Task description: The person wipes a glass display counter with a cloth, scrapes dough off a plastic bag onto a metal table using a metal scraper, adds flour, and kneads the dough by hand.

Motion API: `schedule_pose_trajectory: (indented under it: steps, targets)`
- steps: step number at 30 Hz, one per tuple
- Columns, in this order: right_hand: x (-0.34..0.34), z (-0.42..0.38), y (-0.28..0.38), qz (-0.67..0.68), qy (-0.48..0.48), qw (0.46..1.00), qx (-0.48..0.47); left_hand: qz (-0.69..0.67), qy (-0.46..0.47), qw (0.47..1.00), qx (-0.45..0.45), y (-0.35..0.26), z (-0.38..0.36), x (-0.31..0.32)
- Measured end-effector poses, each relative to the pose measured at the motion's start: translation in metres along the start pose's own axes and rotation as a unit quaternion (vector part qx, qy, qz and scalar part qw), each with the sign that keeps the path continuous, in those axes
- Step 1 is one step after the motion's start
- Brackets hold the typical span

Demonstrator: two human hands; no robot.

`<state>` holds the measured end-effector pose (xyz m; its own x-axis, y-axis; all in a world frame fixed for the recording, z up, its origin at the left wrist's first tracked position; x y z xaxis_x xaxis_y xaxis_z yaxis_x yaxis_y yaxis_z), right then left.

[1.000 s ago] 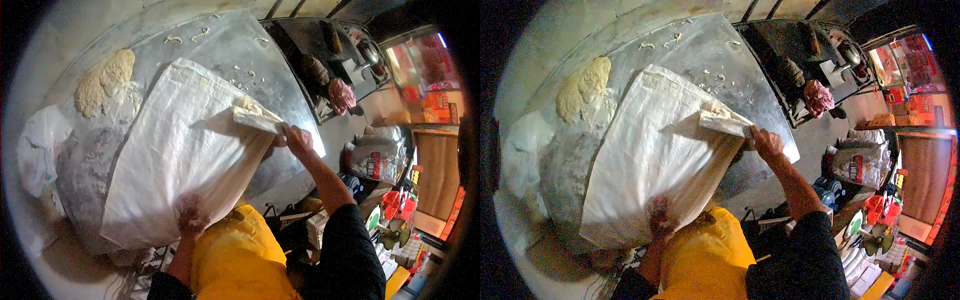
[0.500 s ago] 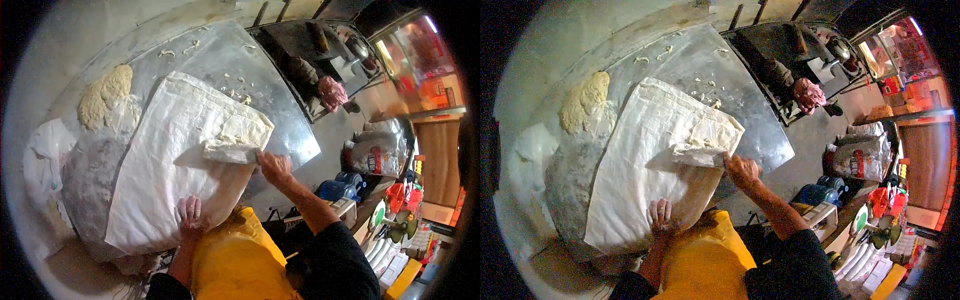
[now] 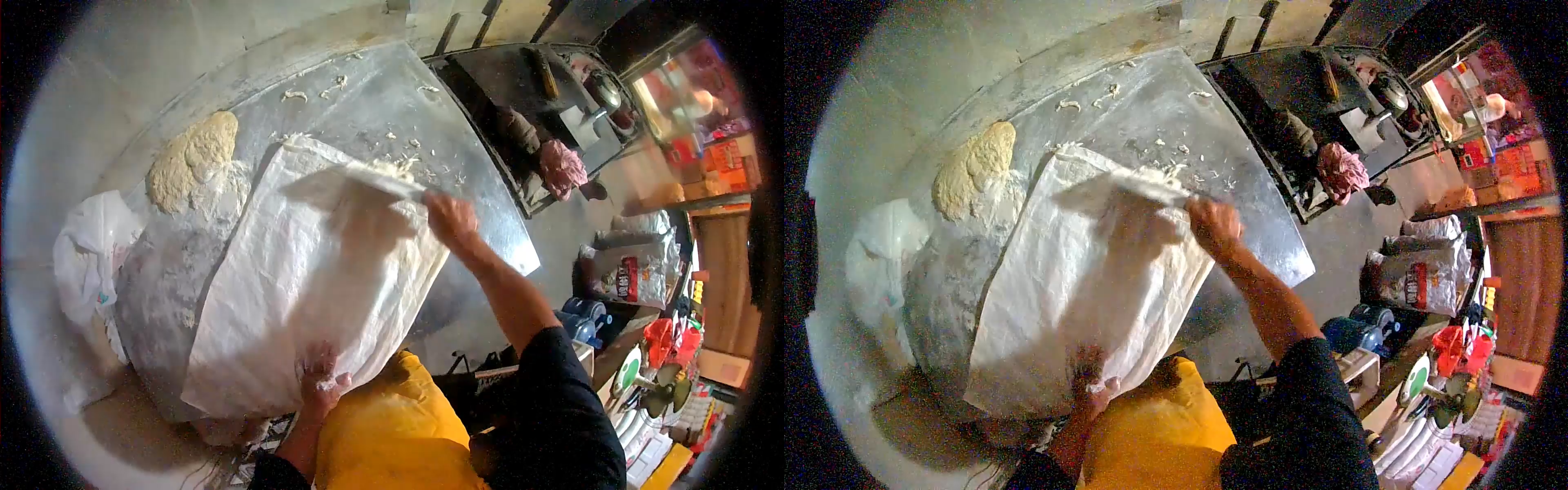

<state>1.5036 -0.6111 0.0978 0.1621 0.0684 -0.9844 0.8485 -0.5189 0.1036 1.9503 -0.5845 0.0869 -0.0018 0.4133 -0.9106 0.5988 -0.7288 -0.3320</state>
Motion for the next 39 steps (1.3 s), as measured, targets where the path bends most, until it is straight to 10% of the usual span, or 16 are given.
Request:
schedule_pose_trajectory:
  steps: [7, 9, 13, 23, 27, 29, 31, 34, 37, 39]
  targets:
    - [0.034, -0.08, 0.033, -0.082, 0.078, 0.987, -0.115, 0.003, -0.057, 0.998, 0.003, 0.003, -0.002, 0.008]
    - [0.07, -0.05, 0.014, -0.224, -0.282, 0.922, -0.142, -0.015, -0.033, 0.999, -0.011, 0.003, -0.004, 0.009]
    - [-0.013, 0.036, 0.042, -0.053, 0.041, 0.997, 0.031, -0.033, -0.073, 0.997, -0.016, -0.01, 0.018, 0.002]
    - [-0.009, 0.034, -0.033, -0.019, 0.075, 0.989, 0.13, -0.046, -0.002, 0.999, 0.012, -0.005, 0.001, -0.02]
    - [-0.009, -0.015, -0.027, -0.049, -0.179, 0.977, 0.107, -0.043, 0.053, 0.998, -0.016, -0.013, -0.001, -0.025]
    - [0.021, -0.045, -0.029, 0.07, -0.144, 0.976, 0.151, -0.085, 0.059, 0.994, -0.023, 0.0, -0.015, -0.002]
    - [0.038, -0.069, -0.014, 0.244, -0.015, 0.923, 0.296, -0.169, 0.063, 0.983, -0.043, 0.008, -0.026, 0.017]
    - [0.042, -0.067, 0.003, 0.374, -0.062, 0.841, 0.386, -0.137, 0.031, 0.989, -0.035, 0.016, -0.046, 0.01]
    - [0.031, -0.061, 0.022, 0.624, 0.128, 0.692, 0.34, -0.164, 0.017, 0.985, -0.05, 0.033, -0.064, 0.004]
    - [0.035, -0.065, 0.032, 0.618, 0.149, 0.702, 0.321, -0.186, 0.011, 0.981, -0.055, 0.042, -0.072, 0.002]
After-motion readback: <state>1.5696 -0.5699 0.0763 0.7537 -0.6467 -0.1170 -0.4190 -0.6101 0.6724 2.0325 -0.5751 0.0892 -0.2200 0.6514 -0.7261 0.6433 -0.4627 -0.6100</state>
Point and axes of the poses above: each hand's wrist, its own z-axis towards the middle knuckle, its own x-axis out of the palm, y = z × x, the point moved 2 cm from there along z, towards the middle knuckle, and after that the axes turned 5 degrees about -z, right-handed, at the moved point
